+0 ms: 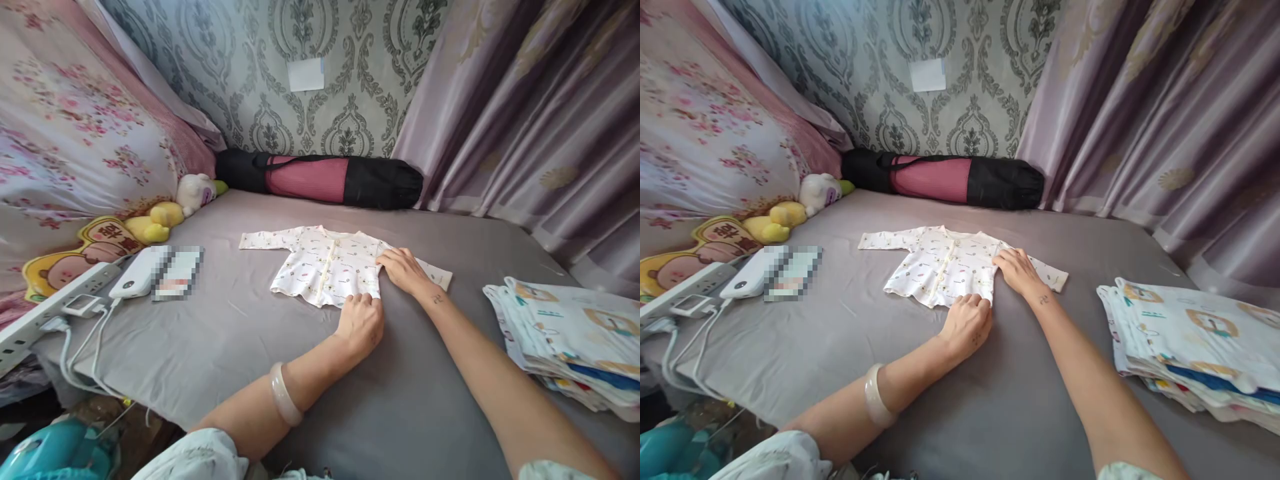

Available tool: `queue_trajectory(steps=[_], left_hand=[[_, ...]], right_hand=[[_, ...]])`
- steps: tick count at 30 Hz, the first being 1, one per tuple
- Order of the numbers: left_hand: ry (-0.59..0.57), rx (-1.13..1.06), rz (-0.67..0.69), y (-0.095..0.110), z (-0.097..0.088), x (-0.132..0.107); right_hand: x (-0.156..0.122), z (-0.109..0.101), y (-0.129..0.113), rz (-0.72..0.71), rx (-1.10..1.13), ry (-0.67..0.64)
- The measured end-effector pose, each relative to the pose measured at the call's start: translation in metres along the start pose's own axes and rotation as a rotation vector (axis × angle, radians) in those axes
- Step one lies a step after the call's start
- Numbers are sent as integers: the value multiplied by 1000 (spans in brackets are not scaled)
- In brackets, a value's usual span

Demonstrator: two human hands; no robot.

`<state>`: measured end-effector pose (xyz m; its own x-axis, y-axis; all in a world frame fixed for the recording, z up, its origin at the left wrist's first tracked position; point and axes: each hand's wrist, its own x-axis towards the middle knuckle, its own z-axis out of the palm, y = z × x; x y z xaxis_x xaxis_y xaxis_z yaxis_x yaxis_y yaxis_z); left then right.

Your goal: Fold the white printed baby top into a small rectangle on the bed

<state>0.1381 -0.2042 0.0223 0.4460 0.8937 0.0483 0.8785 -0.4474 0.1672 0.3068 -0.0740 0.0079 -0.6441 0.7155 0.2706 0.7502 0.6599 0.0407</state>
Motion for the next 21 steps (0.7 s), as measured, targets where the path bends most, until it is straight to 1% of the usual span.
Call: queue_trajectory(steps=[5,8,11,14,15,17,20,21], left_hand=[[26,-47,60,-2,7,5],[25,-46,88,-3,13,7],[14,-62,119,-3,15,8],[-5,-137,141,-4,13,8],[5,-165,127,-5,12,8],[66,-181,47,-10,10,7],[184,-74,-113,-22,14,6],[198,-32,-150,-26,17,5]], right_hand=[[3,-1,8,-27,-35,-28],[2,-1,8,-2,-31,-59],[2,-3,0,82,-32,-89],[8,-6,-17,212,-56,-99],[12,-6,-24,248,-62,-95],[19,-3,-40,276,-41,-79],[28,10,-59,309,48,-89],[30,15,-63,329,81,-103]])
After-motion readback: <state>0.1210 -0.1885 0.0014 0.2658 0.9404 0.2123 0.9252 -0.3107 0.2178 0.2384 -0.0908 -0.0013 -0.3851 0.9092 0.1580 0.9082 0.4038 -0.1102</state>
